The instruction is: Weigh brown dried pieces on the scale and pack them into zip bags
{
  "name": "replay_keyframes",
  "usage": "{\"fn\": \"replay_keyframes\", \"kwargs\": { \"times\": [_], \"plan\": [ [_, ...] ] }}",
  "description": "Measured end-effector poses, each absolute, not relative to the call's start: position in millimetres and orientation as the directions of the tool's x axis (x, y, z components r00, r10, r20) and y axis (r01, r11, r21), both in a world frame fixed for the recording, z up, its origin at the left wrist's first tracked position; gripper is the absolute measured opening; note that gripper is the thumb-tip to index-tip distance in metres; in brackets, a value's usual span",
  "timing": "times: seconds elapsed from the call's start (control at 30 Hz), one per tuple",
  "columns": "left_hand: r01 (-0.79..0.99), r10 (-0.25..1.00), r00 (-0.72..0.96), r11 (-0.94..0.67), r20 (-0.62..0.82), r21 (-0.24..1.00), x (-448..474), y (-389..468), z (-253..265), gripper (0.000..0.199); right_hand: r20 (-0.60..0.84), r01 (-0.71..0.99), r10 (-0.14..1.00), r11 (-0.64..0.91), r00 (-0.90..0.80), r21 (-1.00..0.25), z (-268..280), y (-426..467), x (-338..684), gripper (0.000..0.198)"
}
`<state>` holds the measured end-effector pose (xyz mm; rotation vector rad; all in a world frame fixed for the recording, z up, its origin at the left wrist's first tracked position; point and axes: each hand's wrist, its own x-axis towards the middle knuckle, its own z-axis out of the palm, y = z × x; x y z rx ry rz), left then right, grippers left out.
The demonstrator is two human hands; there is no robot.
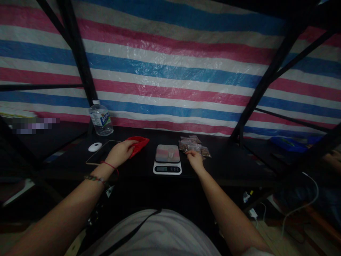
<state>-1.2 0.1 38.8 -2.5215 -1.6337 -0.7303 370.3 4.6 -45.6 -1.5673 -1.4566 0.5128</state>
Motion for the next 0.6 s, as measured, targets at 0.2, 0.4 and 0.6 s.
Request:
{"fn": "replay_keyframes", "kwargs": {
  "times": [0.2, 0.4, 0.6],
  "plan": [
    [0.744, 0.752, 0.639, -0.658, 0.161, 0.119, 8, -17, 27, 0.041, 0.259, 0.525, 0.934, 0.097, 0.246, -0.846, -44, 5, 370, 0.031],
    [0.741, 0.745, 0.633, -0.662, 0.209, 0.115, 5, -39, 29, 0.034, 0.293, 0.598, 0.936, 0.124, 0.193, -0.792, -47, 2, 369, 0.035],
    [0.716, 0.714, 0.596, -0.68, 0.367, 0.16, 27, -30, 51, 0.034, 0.235, 0.63, 0.959, 0.085, 0.159, -0.772, -41, 2, 366, 0.027]
  ]
}}
